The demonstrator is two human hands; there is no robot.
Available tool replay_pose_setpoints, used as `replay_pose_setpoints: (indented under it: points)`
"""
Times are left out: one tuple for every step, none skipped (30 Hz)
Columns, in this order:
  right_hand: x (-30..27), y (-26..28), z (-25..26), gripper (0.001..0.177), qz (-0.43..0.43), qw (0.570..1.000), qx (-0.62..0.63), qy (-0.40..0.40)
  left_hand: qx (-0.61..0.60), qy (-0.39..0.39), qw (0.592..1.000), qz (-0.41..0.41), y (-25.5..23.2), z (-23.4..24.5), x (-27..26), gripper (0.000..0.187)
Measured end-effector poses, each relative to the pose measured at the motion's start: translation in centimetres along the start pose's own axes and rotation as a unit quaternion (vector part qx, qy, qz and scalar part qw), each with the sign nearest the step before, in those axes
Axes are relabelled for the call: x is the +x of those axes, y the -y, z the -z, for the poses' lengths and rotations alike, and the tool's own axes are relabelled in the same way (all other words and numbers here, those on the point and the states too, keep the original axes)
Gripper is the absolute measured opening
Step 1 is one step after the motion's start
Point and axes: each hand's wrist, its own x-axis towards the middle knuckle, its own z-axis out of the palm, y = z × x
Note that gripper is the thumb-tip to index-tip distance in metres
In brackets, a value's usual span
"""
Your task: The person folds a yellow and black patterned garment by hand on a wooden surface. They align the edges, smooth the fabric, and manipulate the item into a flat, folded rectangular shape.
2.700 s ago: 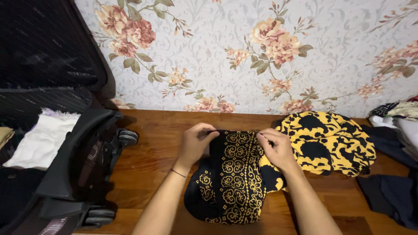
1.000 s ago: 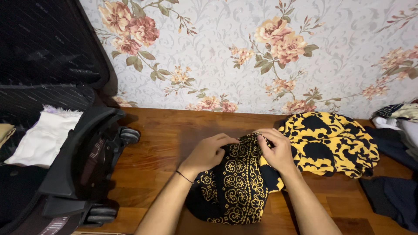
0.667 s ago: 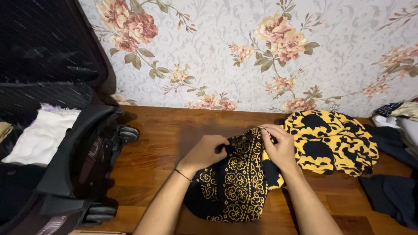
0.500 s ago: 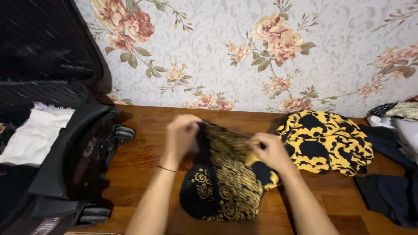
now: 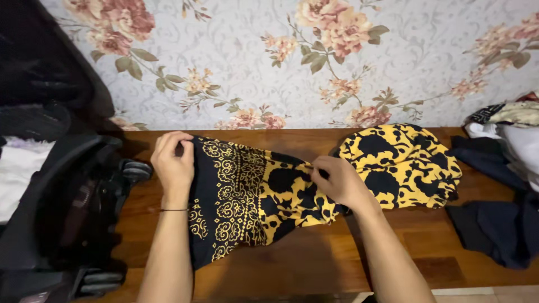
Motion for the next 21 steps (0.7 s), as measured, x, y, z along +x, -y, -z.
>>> replay_pose_setpoints:
  points:
    - [0.0, -0.2, 0.2, 0.013, -0.012, 1.0, 0.014, 0.006, 0.006, 0.001, 1.0, -0.009, 0.0, 0.1, 0.0, 0.008]
    - [-0.1, -0.4, 0.2, 0.013, -0.016, 1.0, -0.002, 0.016, 0.002, -0.006, 1.0, -0.008, 0.0, 0.2, 0.1, 0.008]
    - [0.0, -0.6, 0.3, 0.013, -0.017, 0.999, -0.019, 0.029, -0.001, -0.017, 1.0, -0.005, 0.0, 0.2, 0.1, 0.009]
    - [0.0, -0.7, 0.3, 0.013, -0.018, 0.998, -0.035, 0.043, -0.003, -0.027, 1.0, -0.003, 0.1, 0.3, 0.1, 0.009]
    - [0.1, -0.6, 0.0, 0.015, -0.012, 0.997, -0.059, 0.049, -0.004, -0.032, 0.999, -0.003, 0.3, 0.4, 0.1, 0.009]
    - [0.1, -0.5, -0.4, 0.017, -0.005, 0.995, -0.083, 0.055, -0.005, -0.038, 0.999, -0.004, 0.4, 0.4, 0.1, 0.008]
    - [0.1, -0.4, -0.7, 0.019, 0.0, 0.992, -0.107, 0.06, -0.007, -0.041, 0.999, -0.006, 0.5, 0.4, 0.1, 0.008]
    - [0.1, -0.5, -0.7, 0.019, -0.027, 0.991, -0.121, 0.057, 0.003, -0.043, 0.999, -0.007, 0.6, 0.5, 0.1, 0.009]
    - [0.1, -0.6, -0.6, 0.02, -0.054, 0.988, -0.135, 0.054, 0.011, -0.046, 0.999, -0.008, 0.7, 0.7, 0.2, 0.009]
    - [0.1, -0.7, -0.6, 0.02, -0.081, 0.984, -0.149, 0.051, 0.02, -0.048, 0.999, -0.009, 0.7, 0.8, 0.3, 0.009]
    - [0.1, -0.9, -0.7, 0.019, -0.062, 0.989, -0.136, -0.014, 0.017, -0.046, 0.999, -0.014, 0.7, 0.9, 0.3, 0.009]
    - [0.1, -1.1, -0.8, 0.017, -0.043, 0.988, -0.122, -0.08, 0.014, -0.044, 0.999, -0.019, 0.5, 1.0, 0.2, 0.009]
    - [0.2, -1.3, -0.9, 0.017, -0.023, 0.983, -0.108, -0.146, 0.011, -0.043, 0.999, -0.024, 0.4, 1.0, 0.2, 0.009]
    - [0.2, -1.5, -1.1, 0.016, 0.007, 0.973, -0.117, -0.198, 0.005, -0.04, 0.999, -0.024, 0.2, 0.9, 0.2, 0.009]
    - [0.1, -1.7, -1.4, 0.016, 0.035, 0.959, -0.126, -0.25, -0.002, -0.035, 0.999, -0.025, 0.0, 0.8, 0.2, 0.008]
    - [0.1, -1.9, -1.6, 0.015, 0.064, 0.942, -0.134, -0.301, -0.008, -0.031, 0.999, -0.025, -0.1, 0.8, 0.2, 0.008]
    - [0.1, -2.2, -1.7, 0.016, 0.058, 0.947, -0.135, -0.287, -0.008, -0.03, 0.999, -0.019, -0.2, 0.7, 0.2, 0.008]
    - [0.1, -2.5, -1.7, 0.017, 0.051, 0.951, -0.137, -0.273, -0.008, -0.03, 0.999, -0.013, -0.3, 0.6, 0.2, 0.008]
    - [0.3, -2.7, -1.8, 0.018, 0.046, 0.955, -0.137, -0.259, -0.007, -0.031, 0.999, -0.007, -0.3, 0.6, 0.2, 0.008]
    - [0.4, -3.0, -2.1, 0.019, 0.038, 0.961, -0.143, -0.235, -0.016, -0.027, 0.999, 0.013, -0.3, 0.7, 0.2, 0.007]
    - [0.5, -3.2, -2.4, 0.021, 0.031, 0.966, -0.149, -0.21, -0.026, -0.023, 0.999, 0.032, -0.2, 0.8, 0.2, 0.007]
